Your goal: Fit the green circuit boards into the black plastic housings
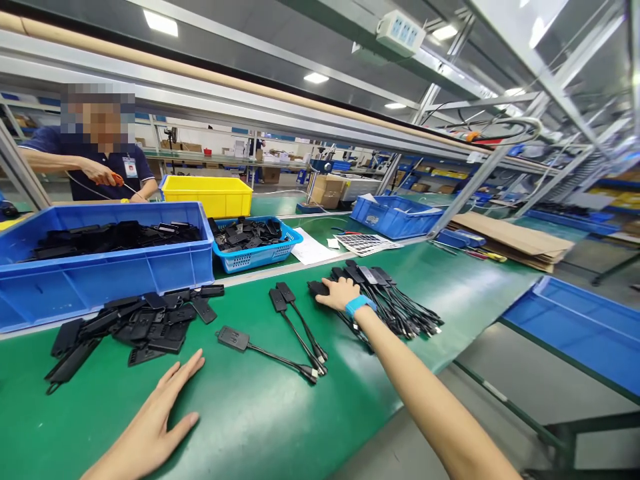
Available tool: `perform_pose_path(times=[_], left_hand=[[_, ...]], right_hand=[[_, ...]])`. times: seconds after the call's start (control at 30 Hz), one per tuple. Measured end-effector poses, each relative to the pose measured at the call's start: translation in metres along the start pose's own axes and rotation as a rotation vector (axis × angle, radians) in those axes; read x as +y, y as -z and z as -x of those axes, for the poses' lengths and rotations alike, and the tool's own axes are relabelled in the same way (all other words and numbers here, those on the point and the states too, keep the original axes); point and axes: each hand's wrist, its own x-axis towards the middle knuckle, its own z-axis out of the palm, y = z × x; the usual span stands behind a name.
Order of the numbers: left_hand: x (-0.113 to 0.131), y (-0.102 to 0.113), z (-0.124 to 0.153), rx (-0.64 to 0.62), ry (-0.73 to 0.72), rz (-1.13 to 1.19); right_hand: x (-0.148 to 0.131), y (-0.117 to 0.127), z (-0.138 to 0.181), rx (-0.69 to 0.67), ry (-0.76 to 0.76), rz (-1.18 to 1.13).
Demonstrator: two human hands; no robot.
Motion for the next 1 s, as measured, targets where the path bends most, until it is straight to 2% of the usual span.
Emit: perform_pose_path(times=[0.17, 0.3, 0.4, 0.57, 0.67, 0.87, 1.0], left_hand=[[-0.005, -0.003, 0.000, 0.019, -0.008, -0.038], [-0.005, -0.004, 0.001, 0.030, -0.015, -0.035], [-0.004, -0.004, 0.001, 0.032, -0.023, -0.026], [-0.001, -0.001, 0.001, 0.017, -0.034, -0.035], [0.003, 0.002, 0.000, 0.004, -0.037, -0.025], [0.009, 0.004, -0.002, 0.000, -0.026, 0.022], [0.009, 0.003, -0.003, 0.004, -0.037, 0.026]], right_hand=[[0.028, -0.052, -0.021, 0.070, -0.041, 0.003], [0.025, -0.060, -0.024, 0.123, -0.071, -0.013], [0.001, -0.053, -0.019, 0.172, -0.005, -0.038], [-0.071, -0.058, -0.002, 0.171, 0.275, -0.106], [-0.103, -0.063, 0.010, 0.158, 0.421, -0.132], [-0.137, -0.053, 0.040, 0.159, 0.695, -0.181], [-0.158, -0.052, 0.067, 0.126, 0.799, -0.203]])
